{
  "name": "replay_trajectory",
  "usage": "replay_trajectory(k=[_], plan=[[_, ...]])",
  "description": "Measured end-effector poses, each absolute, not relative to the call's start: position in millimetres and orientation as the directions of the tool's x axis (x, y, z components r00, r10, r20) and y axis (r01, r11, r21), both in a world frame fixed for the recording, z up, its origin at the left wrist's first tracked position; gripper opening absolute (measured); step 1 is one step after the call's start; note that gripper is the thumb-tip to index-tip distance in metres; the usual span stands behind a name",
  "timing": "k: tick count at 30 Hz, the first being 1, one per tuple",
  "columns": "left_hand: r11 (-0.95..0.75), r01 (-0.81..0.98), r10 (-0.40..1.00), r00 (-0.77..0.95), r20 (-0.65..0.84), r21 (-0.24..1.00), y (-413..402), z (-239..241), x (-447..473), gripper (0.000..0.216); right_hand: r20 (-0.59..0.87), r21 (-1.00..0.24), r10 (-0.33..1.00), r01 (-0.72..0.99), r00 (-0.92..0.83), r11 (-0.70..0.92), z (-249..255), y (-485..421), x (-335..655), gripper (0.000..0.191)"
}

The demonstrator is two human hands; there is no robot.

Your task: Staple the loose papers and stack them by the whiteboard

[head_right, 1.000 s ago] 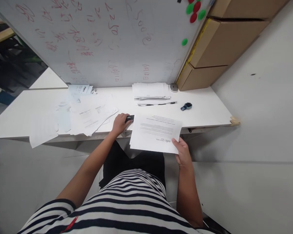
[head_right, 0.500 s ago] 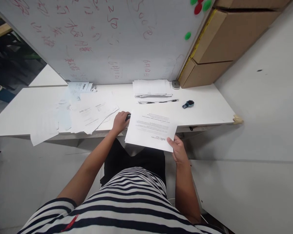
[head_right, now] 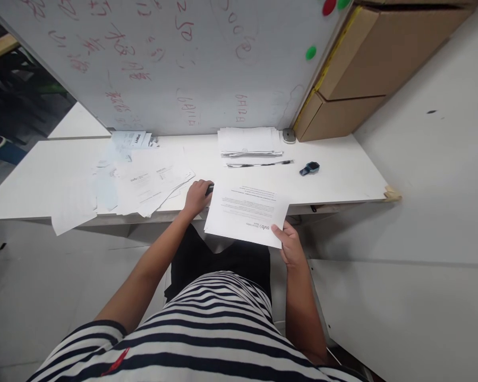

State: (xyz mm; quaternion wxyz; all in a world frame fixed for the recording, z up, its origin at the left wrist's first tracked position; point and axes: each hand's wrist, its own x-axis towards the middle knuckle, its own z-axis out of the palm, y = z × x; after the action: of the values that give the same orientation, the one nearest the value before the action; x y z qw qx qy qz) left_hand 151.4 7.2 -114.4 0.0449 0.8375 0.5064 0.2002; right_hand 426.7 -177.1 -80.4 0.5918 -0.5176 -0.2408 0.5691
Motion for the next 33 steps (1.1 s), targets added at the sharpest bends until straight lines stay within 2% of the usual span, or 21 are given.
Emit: replay_trajectory(k=[17, 23, 27, 29, 30, 32, 33], plan=[[-0.47, 0.84, 0.874, 0.402, 0.271, 0.27, 7, -112, 153, 0.028, -0.311, -0.899, 0.924, -0.386, 0.225, -0.208, -88, -162, 427, 0.046], [-0.451, 0.869, 0.883, 0.402, 0.241, 0.202, 8, -112, 154, 0.019, -0.279, -0.928, 0.951, -0.293, 0.136, -0.231, -73, -77, 436, 0.037], [-0.412, 0.879, 0.902, 0.356, 0.246, 0.238, 10, -113, 157, 0.02, -0.277, -0.943, 0.954, -0.227, 0.119, -0.245, -62, 19, 447, 0.029], [-0.412, 0.871, 0.901, 0.346, 0.263, 0.266, 11, -114, 158, 0.031, -0.286, -0.955, 0.944, -0.136, 0.165, -0.265, -57, 68, 451, 0.026], [-0.417, 0.867, 0.898, 0.347, 0.271, 0.273, 11, -114, 158, 0.035, -0.269, -0.963, 0.943, -0.027, 0.195, -0.269, -54, 89, 453, 0.022], [-0.429, 0.862, 0.892, 0.355, 0.28, 0.271, 12, -115, 158, 0.037, -0.179, -0.922, 0.949, 0.294, 0.259, -0.254, -49, 127, 454, 0.014], [-0.434, 0.861, 0.889, 0.36, 0.285, 0.265, 12, -115, 158, 0.038, -0.149, -0.894, 0.954, 0.377, 0.262, -0.243, -48, 141, 455, 0.014]])
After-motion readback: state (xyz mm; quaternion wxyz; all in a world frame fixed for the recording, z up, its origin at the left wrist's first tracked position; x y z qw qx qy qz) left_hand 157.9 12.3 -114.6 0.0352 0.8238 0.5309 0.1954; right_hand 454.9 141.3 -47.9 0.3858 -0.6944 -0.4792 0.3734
